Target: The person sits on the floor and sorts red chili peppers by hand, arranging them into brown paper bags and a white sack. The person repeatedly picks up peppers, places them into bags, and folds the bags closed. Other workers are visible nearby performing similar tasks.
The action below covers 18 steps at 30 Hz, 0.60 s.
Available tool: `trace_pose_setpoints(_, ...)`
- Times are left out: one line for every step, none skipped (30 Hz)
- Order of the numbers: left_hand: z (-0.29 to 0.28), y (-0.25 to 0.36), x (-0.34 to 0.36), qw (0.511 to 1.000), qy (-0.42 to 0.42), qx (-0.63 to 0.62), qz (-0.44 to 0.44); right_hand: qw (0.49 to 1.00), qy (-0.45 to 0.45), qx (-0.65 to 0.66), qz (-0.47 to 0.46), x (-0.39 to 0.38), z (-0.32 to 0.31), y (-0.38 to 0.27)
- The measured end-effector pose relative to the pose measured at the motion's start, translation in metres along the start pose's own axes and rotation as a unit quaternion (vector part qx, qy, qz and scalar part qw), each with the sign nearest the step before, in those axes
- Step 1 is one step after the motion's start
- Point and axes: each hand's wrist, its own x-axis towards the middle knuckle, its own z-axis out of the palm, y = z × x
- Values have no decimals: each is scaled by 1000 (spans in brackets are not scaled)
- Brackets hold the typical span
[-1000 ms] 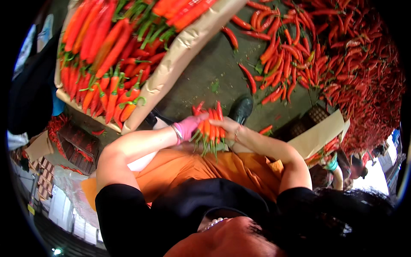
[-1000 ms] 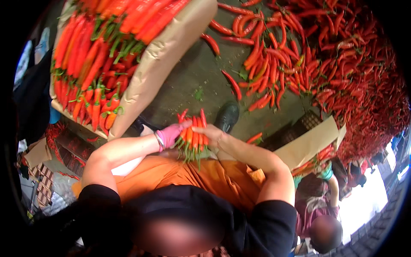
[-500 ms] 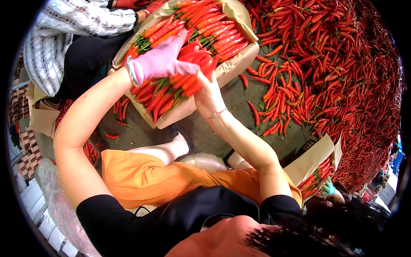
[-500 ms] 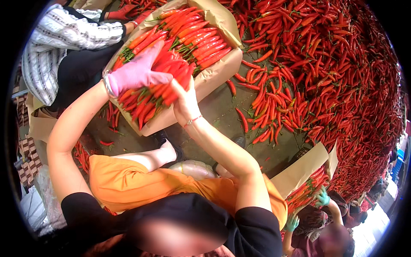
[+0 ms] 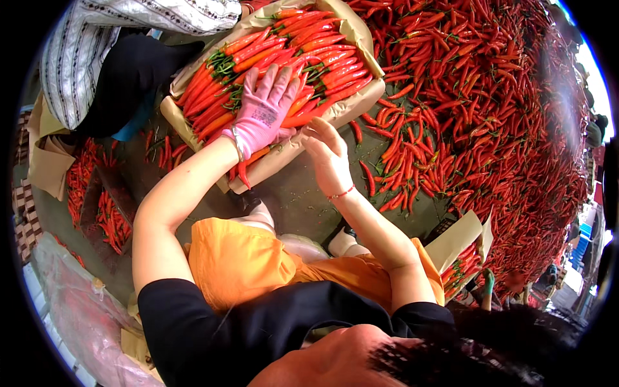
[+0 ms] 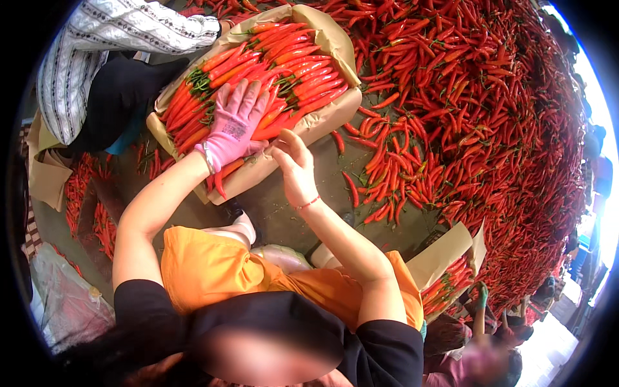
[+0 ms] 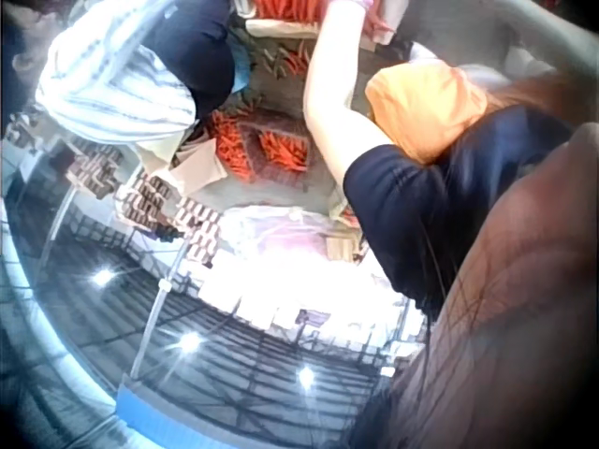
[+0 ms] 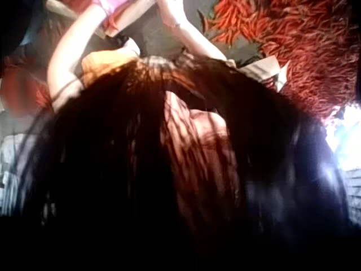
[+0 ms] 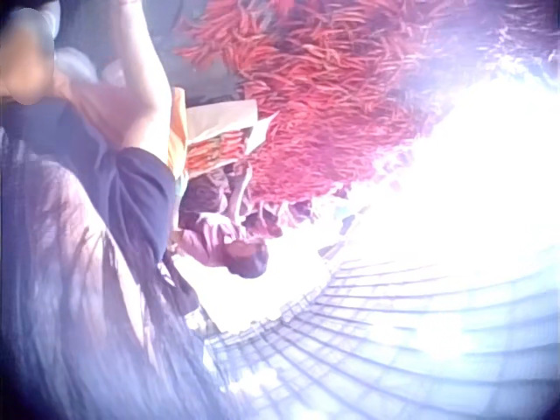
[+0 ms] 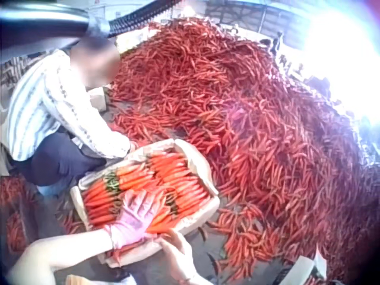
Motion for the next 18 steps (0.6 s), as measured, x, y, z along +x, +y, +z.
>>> trace_pose_setpoints(-6,3,-1,999,-30,21,1,997,-66,-44,-18,1,-5,-8)
trace_pose_setpoints(-8,2,-1,999,-40,14,4,987,-90,-127,-35,10,-7,-4)
trace_pose_setpoints(-12,-2,-5,1000,-16,-25,4,971,-113,-205,-55,25,-14,6)
trace_pose_setpoints(-17,-8,-10,998,11,-67,8,947,-132,-284,-76,37,-18,8)
trace_pose_setpoints(-26,-14,-16,993,37,-108,12,947,-140,-283,-56,45,-22,7)
trace_pose_setpoints(-48,-15,-29,986,82,-142,-1,948,-145,-283,-30,51,-29,7)
trace_pose_setpoints(-64,-17,-41,971,177,-161,-8,947,-151,-282,-3,53,-34,6)
trace_pose_setpoints(-54,-20,-72,959,185,-212,-42,909,-149,-383,-66,42,-15,-6)
trace_pose_setpoints(-44,-17,-97,940,199,-268,-69,855,-161,-460,-176,41,-15,-6)
trace_pose_setpoints(-46,-3,-113,937,90,-327,-87,781,-167,-530,-283,43,-16,-5)
trace_pose_setpoints(-51,7,-126,920,-21,-376,-103,692,-171,-585,-388,45,-14,-7)
trace_pose_setpoints(-37,16,-140,925,-64,-358,-115,651,-184,-615,-405,48,-13,-10)
trace_pose_setpoints(-22,25,-147,925,-108,-342,-125,621,-204,-629,-421,52,-15,-14)
trace_pose_setpoints(-12,23,-150,916,-87,-355,-167,589,-223,-641,-438,58,-17,-18)
trace_pose_setpoints(-1,22,-144,902,-64,-375,-203,552,-238,-661,-449,63,-25,-23)
trace_pose_setpoints(-3,16,-143,910,-48,-352,-215,534,-265,-654,-465,60,-18,-33)
trace_pose_setpoints(-6,10,-141,916,-33,-328,-227,550,-283,-649,-442,59,-16,-38)
trace_pose_setpoints(-5,7,-139,926,22,-310,-216,565,-300,-642,-422,61,-15,-46)
